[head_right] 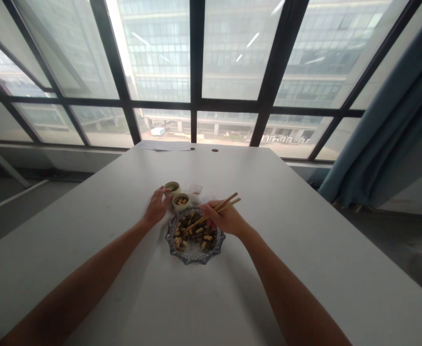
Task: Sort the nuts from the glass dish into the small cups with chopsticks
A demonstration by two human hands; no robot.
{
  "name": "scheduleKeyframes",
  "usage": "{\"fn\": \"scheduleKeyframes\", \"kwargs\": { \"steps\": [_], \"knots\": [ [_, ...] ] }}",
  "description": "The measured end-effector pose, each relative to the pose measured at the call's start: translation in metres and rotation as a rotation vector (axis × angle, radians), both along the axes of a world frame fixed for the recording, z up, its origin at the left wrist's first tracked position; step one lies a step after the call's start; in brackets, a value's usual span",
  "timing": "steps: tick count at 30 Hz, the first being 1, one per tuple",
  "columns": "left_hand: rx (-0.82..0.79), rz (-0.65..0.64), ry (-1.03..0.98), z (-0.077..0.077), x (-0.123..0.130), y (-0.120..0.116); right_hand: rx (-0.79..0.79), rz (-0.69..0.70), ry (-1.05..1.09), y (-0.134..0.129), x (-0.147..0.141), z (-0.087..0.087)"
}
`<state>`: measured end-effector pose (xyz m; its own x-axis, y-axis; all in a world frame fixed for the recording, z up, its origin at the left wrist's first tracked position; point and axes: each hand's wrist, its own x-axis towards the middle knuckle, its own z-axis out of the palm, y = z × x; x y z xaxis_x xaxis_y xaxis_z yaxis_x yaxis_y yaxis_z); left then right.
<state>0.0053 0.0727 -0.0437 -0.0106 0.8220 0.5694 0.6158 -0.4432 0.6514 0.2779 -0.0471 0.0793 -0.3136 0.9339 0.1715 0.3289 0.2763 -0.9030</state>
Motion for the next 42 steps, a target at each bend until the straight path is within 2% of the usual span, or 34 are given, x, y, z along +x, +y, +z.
{"fn": "scheduleKeyframes", "kwargs": {
  "steps": [8, 13, 17, 22, 27, 35, 42],
  "knots": [
    [-0.028, 0.025, 0.018, -0.001, -0.006, 0.005, -0.022, -0.004, 0.002, 0.001, -0.003, -0.002],
    [-0.015, -0.015, 0.056, 0.002, -0.010, 0.007, -0.059, -0.048, 0.076, 0.001, -0.002, 0.000],
    [0.013, -0.029, 0.046, 0.007, -0.013, 0.006, -0.052, -0.125, 0.228, 0.008, 0.006, -0.002],
    [0.047, -0.027, 0.009, 0.010, -0.013, 0.004, -0.035, -0.264, 0.563, 0.027, 0.020, -0.012],
    [0.061, -0.039, 0.016, 0.011, -0.012, 0.001, -0.044, -0.313, 0.732, 0.039, 0.030, -0.020],
    [0.064, -0.036, 0.021, 0.012, -0.012, 0.000, -0.015, -0.326, 0.709, 0.041, 0.035, -0.020],
    [0.026, 0.025, -0.049, 0.010, -0.013, 0.002, 0.119, -0.545, 0.792, 0.047, 0.039, -0.020]
  ]
}}
